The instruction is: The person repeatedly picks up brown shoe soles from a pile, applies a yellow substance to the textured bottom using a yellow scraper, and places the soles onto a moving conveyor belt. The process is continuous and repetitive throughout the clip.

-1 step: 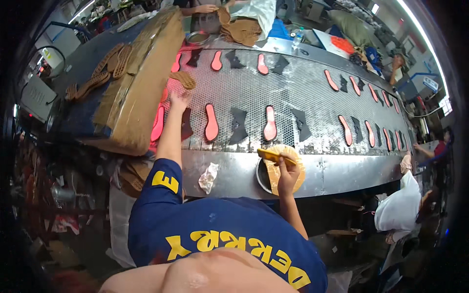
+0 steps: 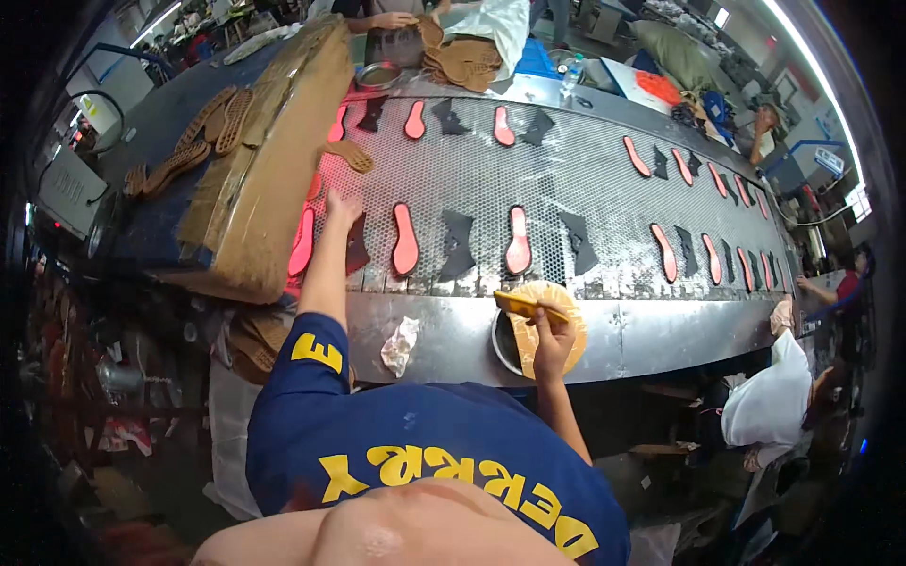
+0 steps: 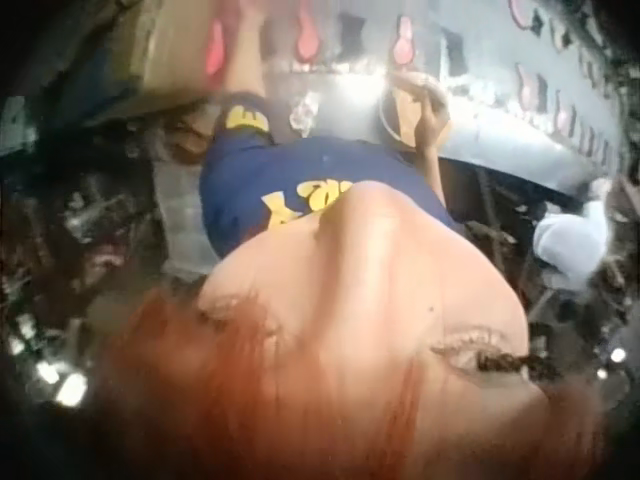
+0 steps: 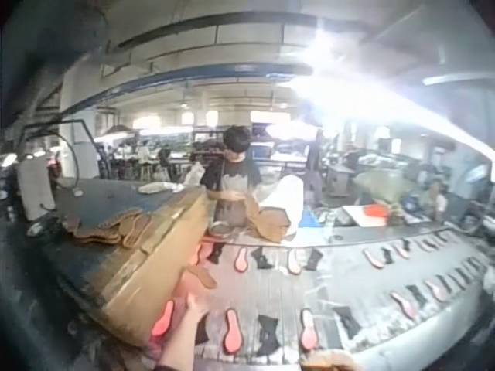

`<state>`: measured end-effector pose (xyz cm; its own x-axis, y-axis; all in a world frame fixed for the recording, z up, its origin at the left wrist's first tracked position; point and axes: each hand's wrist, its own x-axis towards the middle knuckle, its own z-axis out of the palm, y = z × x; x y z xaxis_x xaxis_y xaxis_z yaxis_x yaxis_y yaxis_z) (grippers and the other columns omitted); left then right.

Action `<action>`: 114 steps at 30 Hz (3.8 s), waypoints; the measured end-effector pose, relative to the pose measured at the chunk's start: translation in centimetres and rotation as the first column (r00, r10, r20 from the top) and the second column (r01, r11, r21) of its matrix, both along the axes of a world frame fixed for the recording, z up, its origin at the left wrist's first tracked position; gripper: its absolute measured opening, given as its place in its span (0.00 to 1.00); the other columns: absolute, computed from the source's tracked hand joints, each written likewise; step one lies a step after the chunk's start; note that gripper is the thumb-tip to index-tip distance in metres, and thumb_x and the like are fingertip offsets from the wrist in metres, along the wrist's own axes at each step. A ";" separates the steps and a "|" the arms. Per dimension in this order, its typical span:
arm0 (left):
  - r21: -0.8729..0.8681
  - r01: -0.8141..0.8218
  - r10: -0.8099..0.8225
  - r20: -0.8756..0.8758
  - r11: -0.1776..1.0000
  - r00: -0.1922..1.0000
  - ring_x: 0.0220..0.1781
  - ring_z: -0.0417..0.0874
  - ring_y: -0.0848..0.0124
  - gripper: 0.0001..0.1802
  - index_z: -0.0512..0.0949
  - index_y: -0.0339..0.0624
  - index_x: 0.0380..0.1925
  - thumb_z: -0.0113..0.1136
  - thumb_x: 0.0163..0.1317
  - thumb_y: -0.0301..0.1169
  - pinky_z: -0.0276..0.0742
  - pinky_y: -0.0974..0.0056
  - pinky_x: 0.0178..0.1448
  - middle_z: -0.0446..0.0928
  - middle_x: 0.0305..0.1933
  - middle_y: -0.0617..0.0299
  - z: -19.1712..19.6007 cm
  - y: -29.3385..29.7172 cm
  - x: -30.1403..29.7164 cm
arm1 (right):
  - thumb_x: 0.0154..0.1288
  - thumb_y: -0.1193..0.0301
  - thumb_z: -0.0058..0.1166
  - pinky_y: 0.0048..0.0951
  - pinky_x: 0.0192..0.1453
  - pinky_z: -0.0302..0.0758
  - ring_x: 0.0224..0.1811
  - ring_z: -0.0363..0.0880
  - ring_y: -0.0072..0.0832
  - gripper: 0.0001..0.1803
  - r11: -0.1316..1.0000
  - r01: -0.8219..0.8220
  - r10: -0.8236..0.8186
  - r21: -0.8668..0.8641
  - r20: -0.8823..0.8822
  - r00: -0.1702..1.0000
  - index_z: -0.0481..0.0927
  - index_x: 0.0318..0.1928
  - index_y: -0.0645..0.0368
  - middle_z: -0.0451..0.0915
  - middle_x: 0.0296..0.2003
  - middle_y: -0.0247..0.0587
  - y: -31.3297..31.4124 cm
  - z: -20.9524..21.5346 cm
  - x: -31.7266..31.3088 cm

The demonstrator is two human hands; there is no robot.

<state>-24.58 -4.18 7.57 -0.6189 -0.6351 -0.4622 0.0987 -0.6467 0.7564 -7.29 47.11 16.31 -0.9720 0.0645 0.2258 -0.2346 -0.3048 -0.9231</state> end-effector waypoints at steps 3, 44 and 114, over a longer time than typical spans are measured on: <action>-0.662 0.562 0.032 0.660 0.496 0.750 0.66 0.66 0.45 0.40 0.60 0.34 0.65 0.51 0.61 0.52 0.58 0.50 0.69 0.68 0.63 0.41 -6.0 5.4 6.5 | 0.67 0.75 0.54 0.25 0.37 0.76 0.37 0.77 0.22 0.09 0.988 0.139 -0.143 0.062 0.061 0.988 0.78 0.46 0.62 0.80 0.40 0.37 2.5 -2.3 0.6; -0.533 0.845 0.460 0.738 -0.052 0.494 0.67 0.63 0.54 0.26 0.68 0.42 0.60 0.50 0.59 0.31 0.61 0.45 0.66 0.66 0.65 0.55 -5.8 13.8 35.3 | 0.69 0.73 0.52 0.27 0.47 0.76 0.42 0.79 0.28 0.12 0.823 -0.221 0.139 0.523 0.192 0.971 0.77 0.49 0.66 0.81 0.41 0.44 3.8 -7.2 2.7; -0.890 0.392 0.416 0.455 0.231 0.787 0.35 0.82 0.52 0.13 0.81 0.45 0.36 0.57 0.62 0.41 0.75 0.52 0.40 0.80 0.32 0.49 -8.9 15.3 28.2 | 0.68 0.75 0.53 0.23 0.37 0.76 0.33 0.78 0.24 0.11 0.849 -0.185 0.091 0.494 0.208 0.974 0.77 0.48 0.66 0.80 0.37 0.42 8.2 -6.7 -1.8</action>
<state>3.58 11.09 -1.35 -0.5164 -0.8109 0.2754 -0.5356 0.5567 0.6350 -9.14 55.32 9.62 -0.9883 -0.1511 0.0201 -0.0504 0.1999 -0.9785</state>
